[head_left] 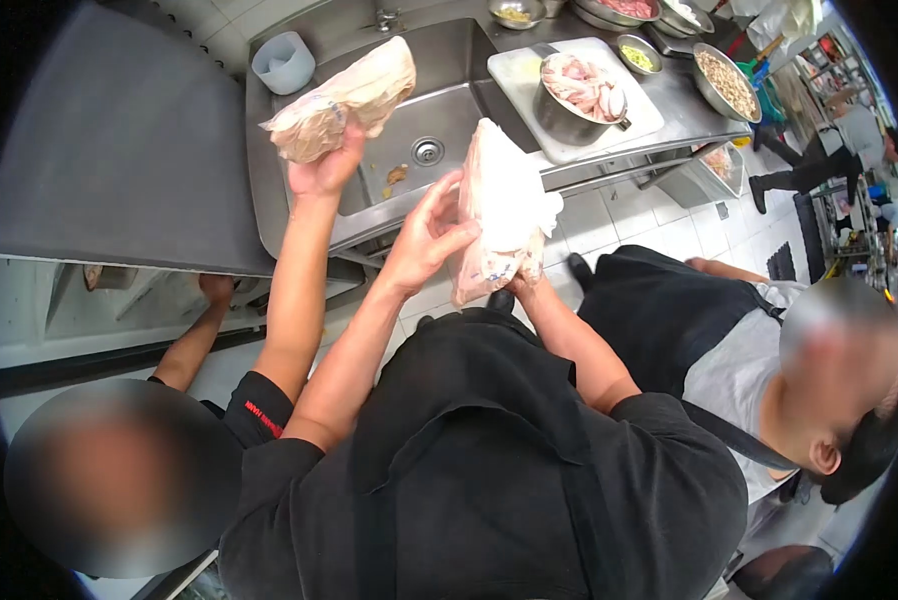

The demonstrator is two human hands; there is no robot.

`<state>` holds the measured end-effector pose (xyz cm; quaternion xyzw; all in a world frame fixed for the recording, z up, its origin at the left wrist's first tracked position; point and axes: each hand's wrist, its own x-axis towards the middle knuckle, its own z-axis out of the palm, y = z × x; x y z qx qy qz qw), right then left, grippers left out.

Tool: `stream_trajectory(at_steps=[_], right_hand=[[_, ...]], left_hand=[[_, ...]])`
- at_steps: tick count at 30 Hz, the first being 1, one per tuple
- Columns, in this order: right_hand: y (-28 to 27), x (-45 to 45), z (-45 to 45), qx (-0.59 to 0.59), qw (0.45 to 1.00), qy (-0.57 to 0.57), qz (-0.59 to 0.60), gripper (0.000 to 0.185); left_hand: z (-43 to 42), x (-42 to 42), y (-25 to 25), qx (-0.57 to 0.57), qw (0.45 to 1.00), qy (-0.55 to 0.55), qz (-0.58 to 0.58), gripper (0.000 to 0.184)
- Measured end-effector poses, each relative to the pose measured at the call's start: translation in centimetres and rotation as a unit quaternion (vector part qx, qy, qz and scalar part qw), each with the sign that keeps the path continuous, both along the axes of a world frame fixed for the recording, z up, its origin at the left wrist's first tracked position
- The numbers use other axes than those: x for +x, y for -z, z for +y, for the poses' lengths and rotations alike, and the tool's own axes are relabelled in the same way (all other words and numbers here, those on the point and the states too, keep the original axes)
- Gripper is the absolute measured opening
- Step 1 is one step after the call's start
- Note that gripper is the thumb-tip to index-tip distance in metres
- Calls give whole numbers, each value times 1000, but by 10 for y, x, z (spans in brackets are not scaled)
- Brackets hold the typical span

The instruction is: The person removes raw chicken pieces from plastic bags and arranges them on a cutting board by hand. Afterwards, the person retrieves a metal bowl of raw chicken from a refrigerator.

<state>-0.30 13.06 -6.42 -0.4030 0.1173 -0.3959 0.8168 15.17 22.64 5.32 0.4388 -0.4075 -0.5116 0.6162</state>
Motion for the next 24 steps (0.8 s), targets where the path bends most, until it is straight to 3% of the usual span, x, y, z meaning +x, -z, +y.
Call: stream_trajectory(at_steps=[1,6,8,10,12,14,16,17,20,24], right_hand=[[4,0,-2,248,939,-105,-214,57],[10,-2,-11,274,947,-96,-135,65],[5,-5,-17,264,944,-168,-107,61],[-18,1,-15,220,969,-107,-45,57],[-32,5,-14,173,978,-60,98,50],[-33,10,-20,133,980,-73,129,49],[-50,22,-16,-5,975,-84,205,55],[-61,23,-15,-55,968,-99,223,66],[-58,33,-16,-145,970,-68,185,73],[-83,33,-9,-165,965,-68,192,72]], left_hand=[[2,0,1,-2,1000,-4,-4,79],[8,7,23,80,996,-17,43,85],[8,13,39,41,998,-25,33,82],[8,25,56,55,981,24,186,79],[14,32,74,45,975,9,217,73],[20,42,88,44,903,58,423,70],[20,46,93,44,919,21,391,72],[19,46,96,26,908,11,419,71],[23,50,99,4,907,-27,420,72],[22,62,109,39,933,-113,339,78]])
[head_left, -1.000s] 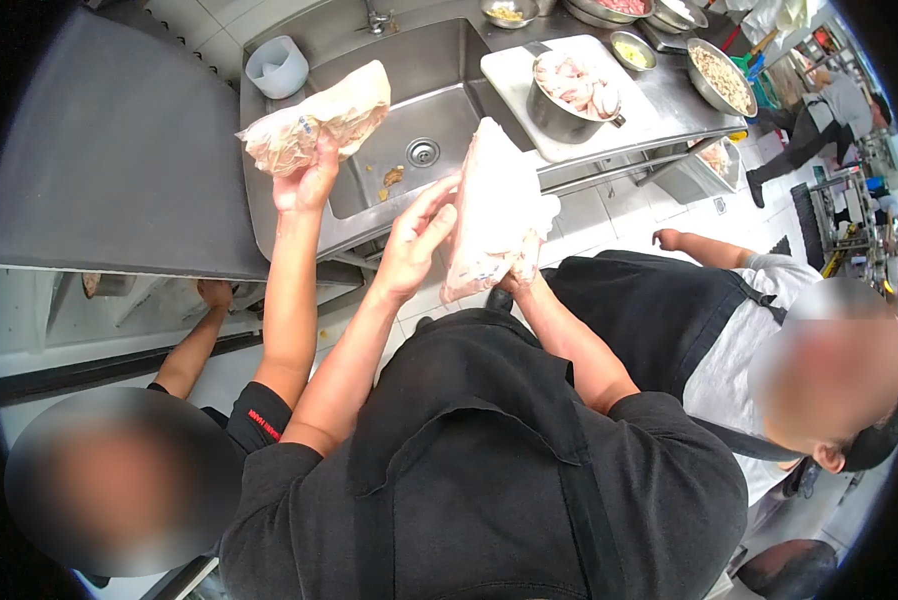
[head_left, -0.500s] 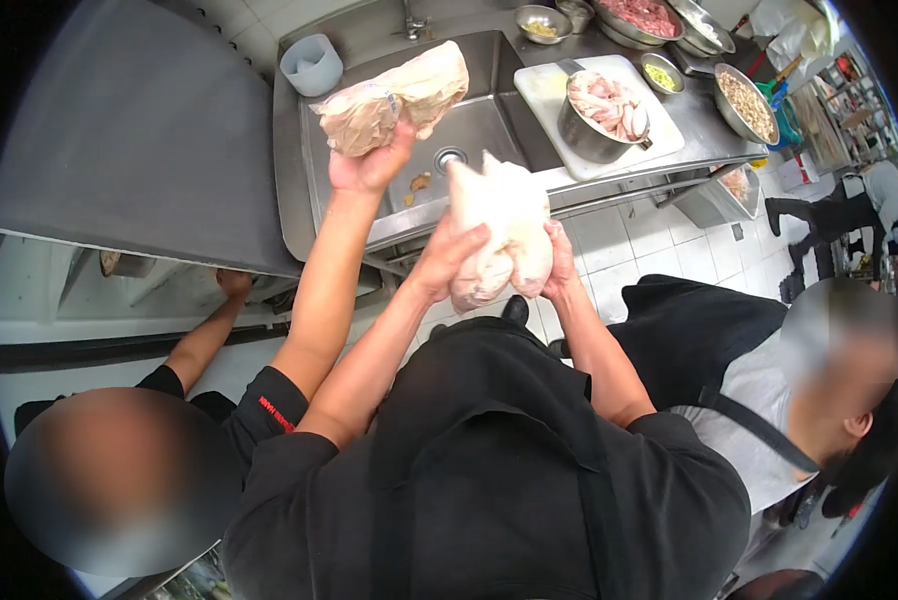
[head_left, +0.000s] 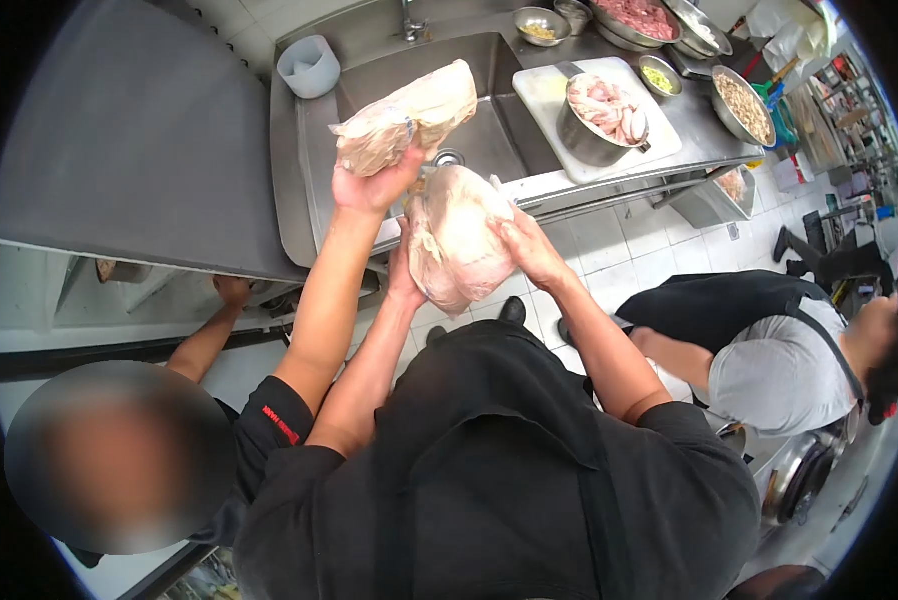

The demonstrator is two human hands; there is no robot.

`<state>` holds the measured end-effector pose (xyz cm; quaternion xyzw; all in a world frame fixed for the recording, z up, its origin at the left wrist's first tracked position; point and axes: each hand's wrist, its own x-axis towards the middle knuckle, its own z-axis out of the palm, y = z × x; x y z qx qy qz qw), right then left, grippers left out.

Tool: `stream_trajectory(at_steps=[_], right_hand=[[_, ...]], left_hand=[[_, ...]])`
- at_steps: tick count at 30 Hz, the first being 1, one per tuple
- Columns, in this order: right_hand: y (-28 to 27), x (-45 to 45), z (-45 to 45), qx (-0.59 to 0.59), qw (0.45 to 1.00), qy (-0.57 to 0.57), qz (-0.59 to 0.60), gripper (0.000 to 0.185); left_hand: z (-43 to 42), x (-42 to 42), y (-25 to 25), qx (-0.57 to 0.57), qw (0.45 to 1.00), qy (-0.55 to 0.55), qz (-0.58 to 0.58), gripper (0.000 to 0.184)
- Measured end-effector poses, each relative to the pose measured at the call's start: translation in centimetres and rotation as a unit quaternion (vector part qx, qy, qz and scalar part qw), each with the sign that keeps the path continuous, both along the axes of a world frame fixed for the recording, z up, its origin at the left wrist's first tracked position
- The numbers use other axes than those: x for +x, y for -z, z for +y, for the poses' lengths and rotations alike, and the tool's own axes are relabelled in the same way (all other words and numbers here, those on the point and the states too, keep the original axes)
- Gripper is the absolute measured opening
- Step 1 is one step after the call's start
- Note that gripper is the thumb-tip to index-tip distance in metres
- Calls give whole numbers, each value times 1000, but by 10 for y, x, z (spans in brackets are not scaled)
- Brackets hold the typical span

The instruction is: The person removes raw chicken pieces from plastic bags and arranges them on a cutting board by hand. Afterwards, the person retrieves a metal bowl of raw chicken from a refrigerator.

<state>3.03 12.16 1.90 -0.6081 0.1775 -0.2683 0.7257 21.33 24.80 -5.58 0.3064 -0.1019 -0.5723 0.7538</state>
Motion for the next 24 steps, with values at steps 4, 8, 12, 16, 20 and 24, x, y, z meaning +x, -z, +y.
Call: stream_trajectory(at_steps=[4,8,12,16,20,24], right_hand=[[-7,5,-1,-60,993,6,104,68],[-20,6,4,-110,990,52,77,63],[-36,6,-3,-212,968,76,108,56],[-45,3,-18,-175,976,62,117,48],[-53,1,-23,-221,961,86,138,40],[-58,-6,-30,-185,964,73,177,38]], left_hand=[[9,-1,-20,-11,999,47,-5,78],[10,-8,-26,29,988,27,-148,76],[4,-13,-36,3,990,25,-137,81],[0,-17,-38,-18,988,25,-152,82],[-6,-26,-34,-47,992,28,-112,78],[-12,-32,-32,-63,994,38,-85,74]])
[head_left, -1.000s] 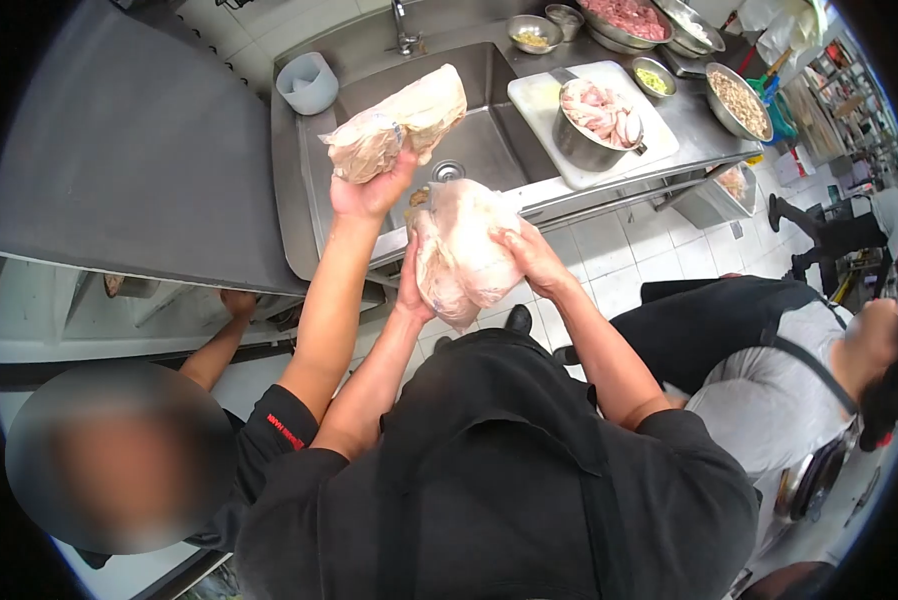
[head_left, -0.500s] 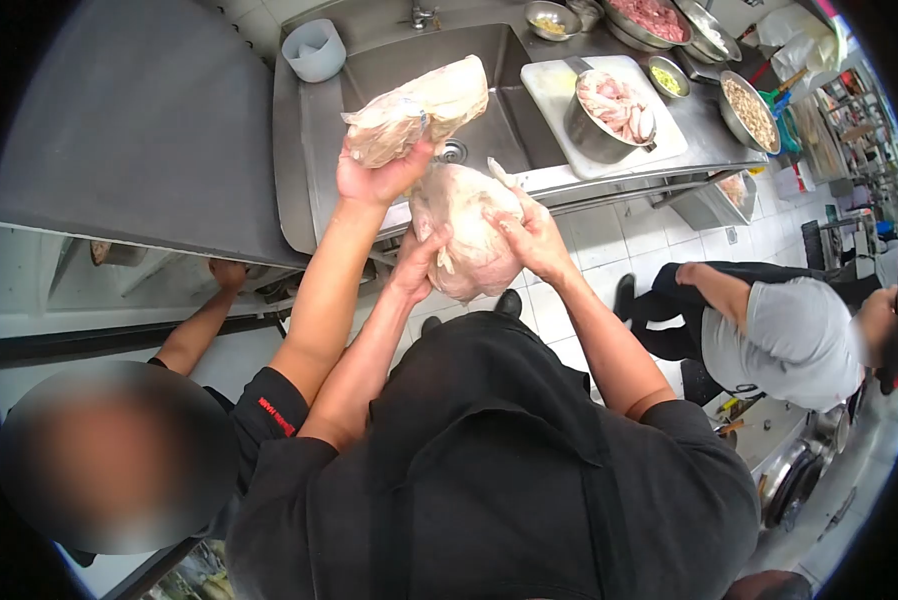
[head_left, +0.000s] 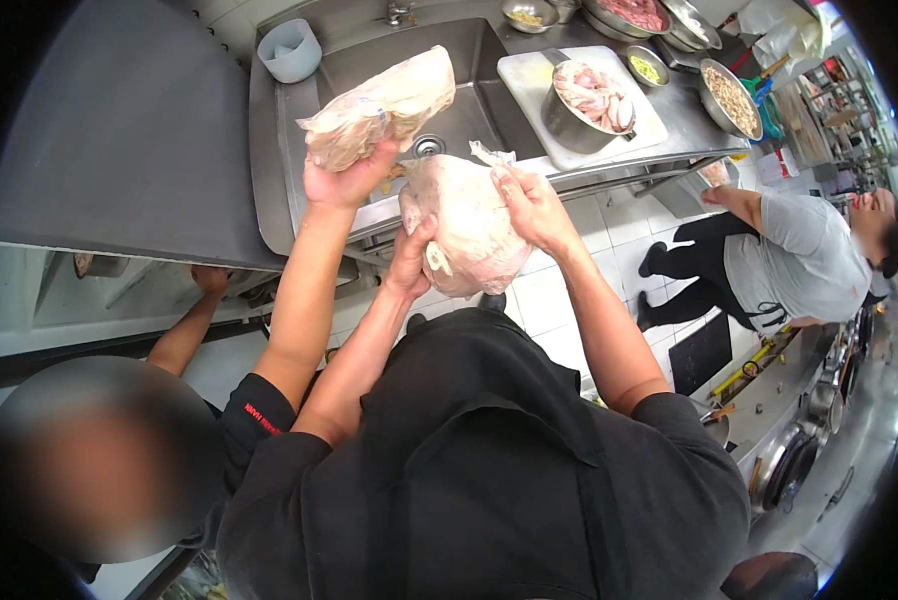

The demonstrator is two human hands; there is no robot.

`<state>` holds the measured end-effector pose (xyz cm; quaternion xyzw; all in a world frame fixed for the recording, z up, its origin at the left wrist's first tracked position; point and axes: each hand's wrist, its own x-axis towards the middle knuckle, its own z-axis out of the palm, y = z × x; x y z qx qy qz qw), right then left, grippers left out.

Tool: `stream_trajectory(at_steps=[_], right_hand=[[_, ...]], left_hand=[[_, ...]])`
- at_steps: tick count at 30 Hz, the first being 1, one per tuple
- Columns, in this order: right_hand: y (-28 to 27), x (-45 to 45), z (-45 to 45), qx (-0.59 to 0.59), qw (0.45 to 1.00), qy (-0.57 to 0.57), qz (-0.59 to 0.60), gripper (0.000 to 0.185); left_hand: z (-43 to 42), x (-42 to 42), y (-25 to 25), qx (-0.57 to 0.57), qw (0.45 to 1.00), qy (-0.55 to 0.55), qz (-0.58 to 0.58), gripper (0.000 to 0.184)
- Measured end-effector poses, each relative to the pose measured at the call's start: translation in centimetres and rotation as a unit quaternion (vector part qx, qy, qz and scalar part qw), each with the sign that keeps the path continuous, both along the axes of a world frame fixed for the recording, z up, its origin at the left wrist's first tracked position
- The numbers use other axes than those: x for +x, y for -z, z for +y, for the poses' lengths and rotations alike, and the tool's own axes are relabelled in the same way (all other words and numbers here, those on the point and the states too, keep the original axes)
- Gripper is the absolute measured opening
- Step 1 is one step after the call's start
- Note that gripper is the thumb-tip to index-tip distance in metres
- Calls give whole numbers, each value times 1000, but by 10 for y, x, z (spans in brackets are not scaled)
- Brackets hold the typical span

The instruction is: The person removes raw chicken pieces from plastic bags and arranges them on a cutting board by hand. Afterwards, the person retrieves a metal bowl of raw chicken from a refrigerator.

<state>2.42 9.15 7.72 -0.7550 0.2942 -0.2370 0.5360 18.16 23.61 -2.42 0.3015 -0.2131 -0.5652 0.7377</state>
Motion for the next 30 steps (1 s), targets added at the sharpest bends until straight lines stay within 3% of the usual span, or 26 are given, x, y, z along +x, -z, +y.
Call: stream_trajectory(at_steps=[5,8,10,16,30], right_hand=[[8,-4,-10,12,999,-19,27,39],[20,-1,-8,41,998,-9,-40,39],[-5,0,6,-104,994,-3,-16,43],[-8,1,1,-66,997,-17,20,50],[-31,12,-2,-35,992,-18,117,44]], left_hand=[[-3,-1,2,-1,1000,4,6,74],[-4,-2,6,2,1000,14,24,74],[-5,-1,5,4,999,17,31,74],[-3,-7,-8,5,999,6,53,71],[4,-3,-4,15,1000,-14,17,75]])
